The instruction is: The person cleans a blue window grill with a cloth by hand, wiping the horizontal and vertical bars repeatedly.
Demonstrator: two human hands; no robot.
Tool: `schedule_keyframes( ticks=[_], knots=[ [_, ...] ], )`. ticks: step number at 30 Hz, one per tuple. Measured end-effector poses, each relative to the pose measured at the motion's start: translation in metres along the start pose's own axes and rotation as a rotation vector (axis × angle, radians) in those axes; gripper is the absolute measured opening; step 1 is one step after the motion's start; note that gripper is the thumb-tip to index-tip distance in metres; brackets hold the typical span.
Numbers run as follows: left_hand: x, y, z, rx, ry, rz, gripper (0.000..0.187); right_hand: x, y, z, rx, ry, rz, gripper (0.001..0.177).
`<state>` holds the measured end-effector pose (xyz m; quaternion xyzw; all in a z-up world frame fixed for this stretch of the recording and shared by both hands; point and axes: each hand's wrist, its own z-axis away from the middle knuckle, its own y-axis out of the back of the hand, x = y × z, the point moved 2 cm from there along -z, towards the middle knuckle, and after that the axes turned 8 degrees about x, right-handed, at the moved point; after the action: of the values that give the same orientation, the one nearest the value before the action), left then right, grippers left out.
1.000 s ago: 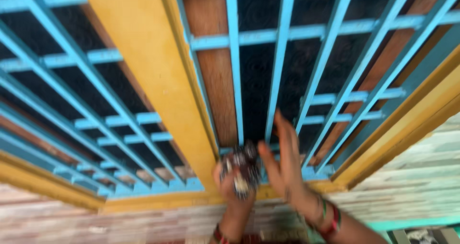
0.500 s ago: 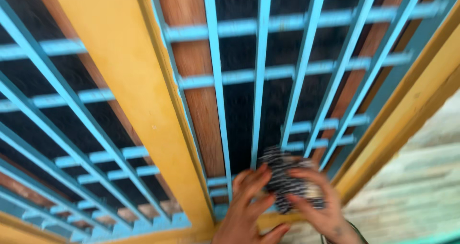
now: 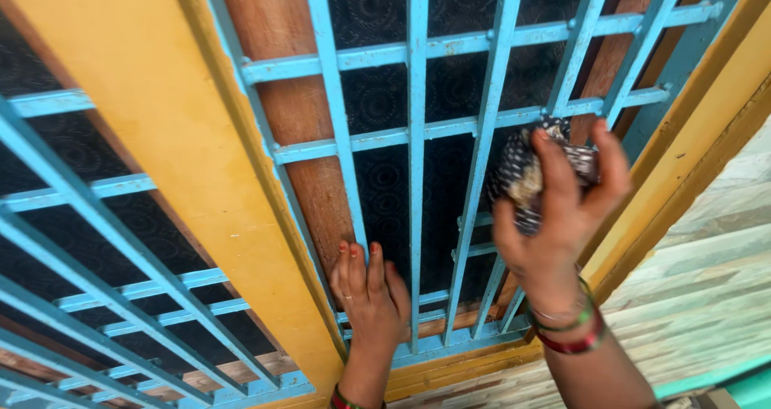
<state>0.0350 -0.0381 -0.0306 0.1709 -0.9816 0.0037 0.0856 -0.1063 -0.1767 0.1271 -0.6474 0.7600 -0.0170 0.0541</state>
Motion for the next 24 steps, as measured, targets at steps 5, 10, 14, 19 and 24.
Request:
schedule_keyframes(
  ticks=[5,10,14,19,24],
  knots=[
    [-0.012,-0.006,0.024,0.029,-0.021,-0.069,0.063,0.009,-0.024,0.016,0.134,-0.051,0.13,0.056],
    [-0.013,-0.002,0.023,0.019,-0.008,-0.024,0.06,0.022,-0.022,0.016,0.256,-0.18,-0.045,0.052],
    [-0.014,-0.002,0.022,0.043,-0.022,-0.001,0.058,0.038,-0.019,0.015,0.315,-0.171,0.021,0.044],
    [-0.015,-0.003,0.025,0.045,-0.016,0.012,0.057,0.014,-0.014,0.007,0.156,0.053,0.194,0.032],
    [-0.013,-0.004,0.017,0.079,-0.016,0.025,0.054,0.007,-0.02,-0.006,0.091,0.162,0.262,0.047]
  ],
)
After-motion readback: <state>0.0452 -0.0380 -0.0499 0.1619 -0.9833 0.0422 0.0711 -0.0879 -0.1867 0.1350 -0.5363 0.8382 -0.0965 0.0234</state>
